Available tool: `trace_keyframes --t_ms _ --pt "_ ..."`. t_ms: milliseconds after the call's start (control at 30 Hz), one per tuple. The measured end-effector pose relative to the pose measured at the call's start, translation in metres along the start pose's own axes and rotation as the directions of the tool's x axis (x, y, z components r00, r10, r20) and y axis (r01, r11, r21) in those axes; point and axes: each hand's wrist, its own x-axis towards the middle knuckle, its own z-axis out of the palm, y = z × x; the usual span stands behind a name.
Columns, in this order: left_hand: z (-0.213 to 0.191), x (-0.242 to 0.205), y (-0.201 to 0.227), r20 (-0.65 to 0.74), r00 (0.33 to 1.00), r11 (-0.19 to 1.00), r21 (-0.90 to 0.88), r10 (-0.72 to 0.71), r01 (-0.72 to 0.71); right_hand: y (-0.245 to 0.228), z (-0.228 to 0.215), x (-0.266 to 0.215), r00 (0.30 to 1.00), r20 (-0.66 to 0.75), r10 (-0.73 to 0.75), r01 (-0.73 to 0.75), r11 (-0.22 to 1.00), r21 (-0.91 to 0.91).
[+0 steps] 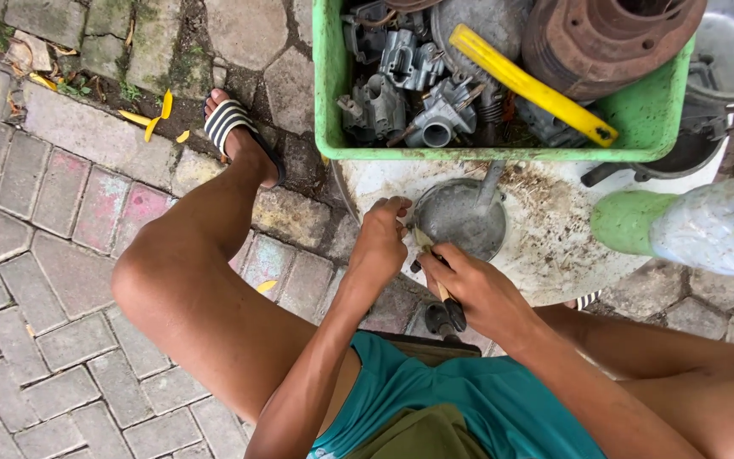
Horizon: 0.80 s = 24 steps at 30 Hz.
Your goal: Cleaning a motorcycle engine component using a brush and cleaning solution
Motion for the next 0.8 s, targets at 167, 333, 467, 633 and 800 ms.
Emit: trace_keyframes --t_ms 167,333,467,633,800 --pt "0.006 -0.001 0.019 0.050 0.999 0.997 0.077 -0.008 0.004 0.007 -0.003 -0.020 1.000 0.017 -0.010 0.008 0.993 0.118" --pt "0.018 0.008 0.003 0.019 1.000 0.992 0.126 0.020 -0.022 0.014 0.017 -0.047 0.994 -0.105 -0.007 0.022 0.989 0.143" --pt "0.030 0.023 -0.013 -0.025 0.996 0.990 0.116 0.082 -0.079 0.006 -0.001 -0.044 0.984 -0.177 0.010 0.001 0.998 0.059" --pt "0.038 0.023 -0.022 -0.005 0.996 0.967 0.239 0.090 -0.086 0.012 0.027 -0.058 0.990 -0.143 -0.002 0.011 0.998 0.060" --pt "0.038 0.021 -0.017 -0.017 0.994 0.959 0.263 0.112 -0.104 0.010 0.016 -0.060 0.952 -0.307 -0.019 0.015 1.000 -0.018"
